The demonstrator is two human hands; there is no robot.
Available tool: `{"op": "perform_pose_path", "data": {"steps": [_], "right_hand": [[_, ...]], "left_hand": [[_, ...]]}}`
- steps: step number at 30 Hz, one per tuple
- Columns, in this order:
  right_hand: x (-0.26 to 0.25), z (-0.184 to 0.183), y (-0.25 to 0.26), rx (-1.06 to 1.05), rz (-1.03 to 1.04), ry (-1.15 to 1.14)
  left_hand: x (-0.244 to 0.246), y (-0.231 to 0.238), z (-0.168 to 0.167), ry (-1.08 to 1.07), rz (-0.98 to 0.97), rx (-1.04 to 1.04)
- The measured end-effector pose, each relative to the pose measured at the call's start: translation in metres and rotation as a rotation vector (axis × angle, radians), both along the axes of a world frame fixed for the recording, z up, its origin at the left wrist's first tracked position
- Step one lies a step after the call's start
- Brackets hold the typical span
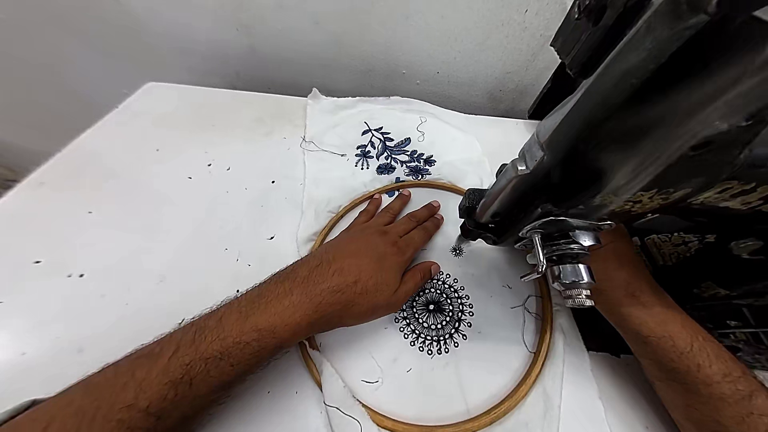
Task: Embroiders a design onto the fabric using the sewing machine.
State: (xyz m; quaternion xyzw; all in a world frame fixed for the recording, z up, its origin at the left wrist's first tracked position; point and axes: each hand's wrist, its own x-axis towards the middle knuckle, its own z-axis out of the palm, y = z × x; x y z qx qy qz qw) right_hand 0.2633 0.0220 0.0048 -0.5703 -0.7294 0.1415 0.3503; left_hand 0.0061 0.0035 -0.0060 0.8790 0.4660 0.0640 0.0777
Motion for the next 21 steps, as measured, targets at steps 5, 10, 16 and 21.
{"op": "perform_pose_path", "data": {"steps": [5, 10, 16, 21], "right_hand": [[0.0021, -0.0064, 0.0014, 0.035, 0.026, 0.029], [0.0022, -0.0034, 0.0008, -0.010, 0.018, 0.020], [0.0010, -0.0009, 0.0009, -0.021, 0.017, 0.007], [0.0002, 0.0019, 0.0021, 0.024, 0.040, -0.076]], "left_hand": [[-0.0016, 0.0002, 0.0005, 0.003, 0.002, 0.005], [-0.0012, -0.0007, 0.0013, 0.009, 0.007, -0.001], [-0.0015, -0.0008, 0.0017, 0.010, 0.011, -0.004], [-0.0014, -0.0011, 0.0024, 0.002, 0.009, -0.009]]}}
